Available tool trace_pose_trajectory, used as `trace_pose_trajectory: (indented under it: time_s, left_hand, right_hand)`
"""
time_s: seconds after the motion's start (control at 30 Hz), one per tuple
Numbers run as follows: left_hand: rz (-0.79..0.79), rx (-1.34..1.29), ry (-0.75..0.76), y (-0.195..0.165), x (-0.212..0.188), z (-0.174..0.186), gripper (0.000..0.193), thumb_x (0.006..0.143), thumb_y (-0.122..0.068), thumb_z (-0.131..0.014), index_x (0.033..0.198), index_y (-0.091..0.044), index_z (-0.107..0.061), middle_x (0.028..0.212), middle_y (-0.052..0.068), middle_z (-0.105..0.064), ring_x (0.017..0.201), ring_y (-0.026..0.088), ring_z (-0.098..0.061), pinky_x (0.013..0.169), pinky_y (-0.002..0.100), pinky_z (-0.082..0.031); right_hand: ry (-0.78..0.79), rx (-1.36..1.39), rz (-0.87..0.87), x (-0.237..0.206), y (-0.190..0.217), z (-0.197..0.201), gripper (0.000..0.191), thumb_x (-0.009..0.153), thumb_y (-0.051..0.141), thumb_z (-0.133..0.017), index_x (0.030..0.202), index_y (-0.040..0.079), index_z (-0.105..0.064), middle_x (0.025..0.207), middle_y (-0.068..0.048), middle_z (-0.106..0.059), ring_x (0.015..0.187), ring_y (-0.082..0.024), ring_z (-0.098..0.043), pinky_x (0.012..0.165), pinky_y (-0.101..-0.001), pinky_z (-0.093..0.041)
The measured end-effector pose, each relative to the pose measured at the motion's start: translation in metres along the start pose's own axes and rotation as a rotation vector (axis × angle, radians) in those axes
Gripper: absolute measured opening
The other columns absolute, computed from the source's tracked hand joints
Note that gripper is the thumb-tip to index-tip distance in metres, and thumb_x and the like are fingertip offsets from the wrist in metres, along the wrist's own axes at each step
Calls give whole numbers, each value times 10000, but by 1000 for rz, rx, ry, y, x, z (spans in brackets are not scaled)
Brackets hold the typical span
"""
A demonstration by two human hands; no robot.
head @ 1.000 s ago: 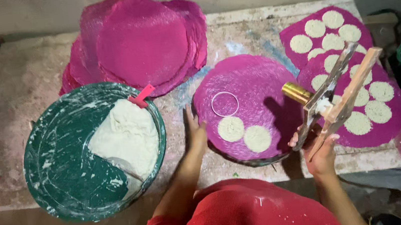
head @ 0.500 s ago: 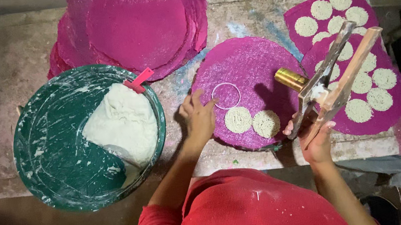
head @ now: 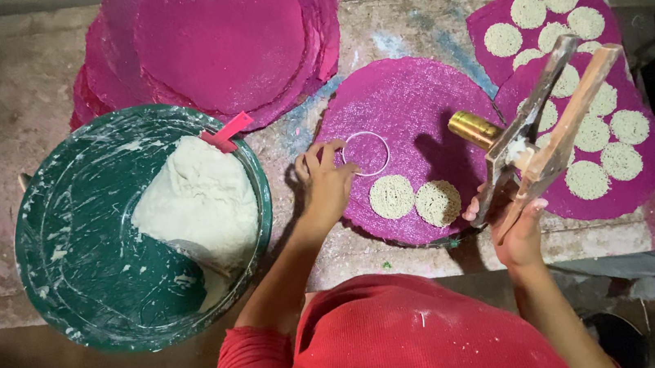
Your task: The person fills a handheld press with rice dough from a green basin and squeezes it to extrude round rice crackers onto pink mats, arranging the crackers in circles. They periodically carry filled mats to a bamboo rack and reload the press with more dough.
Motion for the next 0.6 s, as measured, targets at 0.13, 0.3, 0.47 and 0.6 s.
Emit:
trace_pose_trajectory:
  time_s: [0.13,0.3,0.47,0.6]
  left_hand:
    - [22,-47,229,-4,6,-1,218,884,-343,-720,1050,-231,-804,1442,45,-545,1425,344,-359,1148,669,-136]
    - [386,-1474,220,7,56,-14,882,1037,-692,-488,1625,-90,-227,1736,174,-223,1628,277,-287,1365,537,-113]
    - [16,-2602,46,-3,98,-15,750,1030,-764,-445,1257,-61,-573,1209,115,-601,1170,264,-560,1170,460,-405]
    - [239,-2465,-330,40,100,-23,584,1065,-705,-503,925,-138,-503,829,0,-526,845,195,-526,940,400,-453]
  right_hand:
    - [-66,-225,-56,17,5,8,895,926,796,-275,1360,42,-485,1168,-99,-659,1085,-195,-643,942,-440,-557]
    - [313,-649,-540,53,-20,-20,837,1035,679,-199,1046,-27,-649,799,-140,-714,684,-244,-705,618,-409,-614]
    - [661,-797,-969,72,-9,-63,772,905,677,-224,1110,85,-675,781,-70,-727,718,-186,-721,667,-359,-626]
    - [734,-1121,-827,116,12,-92,861,988,708,-221,980,9,-723,714,-106,-695,622,-202,-668,593,-375,-568]
Point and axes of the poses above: each hand's wrist, its own x-axis towards the middle knuckle, its own z-axis out of the back of the hand, y = z × x, the point moved 9 cm from there along x, towards the middle knuckle
